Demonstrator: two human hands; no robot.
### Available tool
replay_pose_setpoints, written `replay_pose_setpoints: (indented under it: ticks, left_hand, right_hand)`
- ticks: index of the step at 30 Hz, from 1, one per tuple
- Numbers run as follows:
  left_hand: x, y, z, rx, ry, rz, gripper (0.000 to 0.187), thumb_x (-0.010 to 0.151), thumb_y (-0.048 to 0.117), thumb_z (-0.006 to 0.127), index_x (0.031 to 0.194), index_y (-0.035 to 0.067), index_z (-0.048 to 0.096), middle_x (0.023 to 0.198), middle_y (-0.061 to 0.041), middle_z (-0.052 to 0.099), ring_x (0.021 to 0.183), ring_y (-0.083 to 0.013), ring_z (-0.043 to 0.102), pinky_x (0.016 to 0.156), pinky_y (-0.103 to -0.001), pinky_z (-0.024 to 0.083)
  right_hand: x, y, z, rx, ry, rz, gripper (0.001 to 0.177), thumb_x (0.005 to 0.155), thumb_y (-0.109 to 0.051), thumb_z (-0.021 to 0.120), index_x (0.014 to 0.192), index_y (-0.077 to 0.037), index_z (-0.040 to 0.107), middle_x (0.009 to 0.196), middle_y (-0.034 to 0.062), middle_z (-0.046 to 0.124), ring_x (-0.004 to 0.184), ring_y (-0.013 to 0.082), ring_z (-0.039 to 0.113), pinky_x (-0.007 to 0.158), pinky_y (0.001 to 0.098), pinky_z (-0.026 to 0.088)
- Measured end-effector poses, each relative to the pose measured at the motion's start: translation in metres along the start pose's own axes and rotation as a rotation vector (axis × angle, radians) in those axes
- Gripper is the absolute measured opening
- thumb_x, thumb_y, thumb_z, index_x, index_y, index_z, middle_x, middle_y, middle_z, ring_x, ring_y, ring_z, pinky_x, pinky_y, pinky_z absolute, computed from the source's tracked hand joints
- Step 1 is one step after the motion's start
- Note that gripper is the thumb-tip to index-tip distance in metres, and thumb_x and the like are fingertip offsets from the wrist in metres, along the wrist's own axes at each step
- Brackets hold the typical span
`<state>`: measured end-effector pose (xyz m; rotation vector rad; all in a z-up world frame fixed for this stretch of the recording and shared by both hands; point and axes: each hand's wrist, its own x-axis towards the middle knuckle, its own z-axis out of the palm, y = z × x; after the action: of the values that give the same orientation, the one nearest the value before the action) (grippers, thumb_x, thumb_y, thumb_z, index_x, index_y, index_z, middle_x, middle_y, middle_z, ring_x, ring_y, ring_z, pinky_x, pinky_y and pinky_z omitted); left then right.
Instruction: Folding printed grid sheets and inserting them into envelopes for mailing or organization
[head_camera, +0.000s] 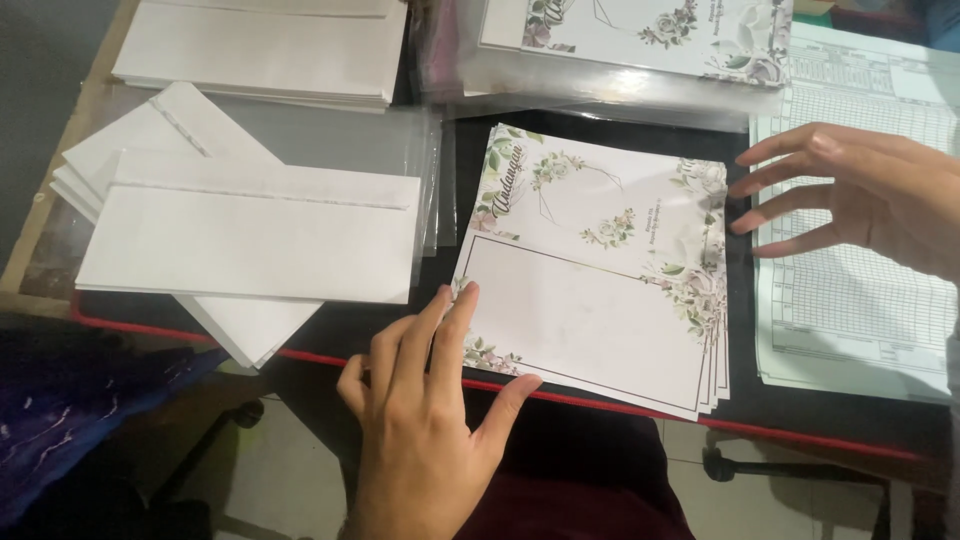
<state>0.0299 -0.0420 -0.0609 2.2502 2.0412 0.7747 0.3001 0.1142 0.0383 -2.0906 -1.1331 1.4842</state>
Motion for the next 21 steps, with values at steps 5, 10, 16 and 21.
replay_pose_setpoints:
  ticks: [5,10,16,21]
  left_hand:
    - [0.003,0.008,-0.002,-0.139,-0.012,-0.042,0.072,0.087,0.056,0.073,0.142,0.012,0.057,0.137,-0.004,0.065,0.116,-0.0228,0.06,0.091,-0.047,0.039]
    - [0.003,0.008,0.0,-0.221,-0.016,-0.083,0.072,0.088,0.053,0.072,0.143,0.01,0.055,0.134,-0.006,0.066,0.115,-0.0262,0.062,0.088,-0.048,0.045]
    - [0.0,0.008,0.002,-0.199,-0.02,-0.089,0.074,0.089,0.055,0.071,0.146,0.011,0.053,0.132,-0.006,0.066,0.116,-0.0253,0.061,0.092,-0.049,0.042]
    - [-0.002,0.007,0.005,-0.211,-0.01,-0.075,0.074,0.087,0.053,0.074,0.145,0.011,0.054,0.13,-0.006,0.065,0.115,-0.0256,0.061,0.09,-0.048,0.044]
  right_hand:
    - [0.006,0.007,-0.005,0.057,-0.026,0.002,0.053,0.103,-0.017,0.026,0.143,0.008,0.049,0.135,0.0291,0.057,0.123,0.051,0.058,0.104,0.0681,0.045]
    - [-0.007,0.007,0.003,0.113,-0.006,0.033,0.055,0.097,-0.016,0.025,0.143,0.003,0.047,0.137,0.0237,0.055,0.129,0.0474,0.057,0.108,0.0665,0.044]
    - [0.013,0.052,-0.017,0.312,-0.071,-0.062,0.053,0.098,-0.017,0.022,0.145,-0.001,0.042,0.135,0.0252,0.052,0.131,0.0491,0.056,0.108,0.0683,0.042]
    - [0.029,0.084,-0.035,0.425,-0.17,-0.215,0.045,0.091,-0.027,0.039,0.131,-0.017,0.054,0.136,0.0199,0.062,0.127,0.0405,0.061,0.108,0.0653,0.049]
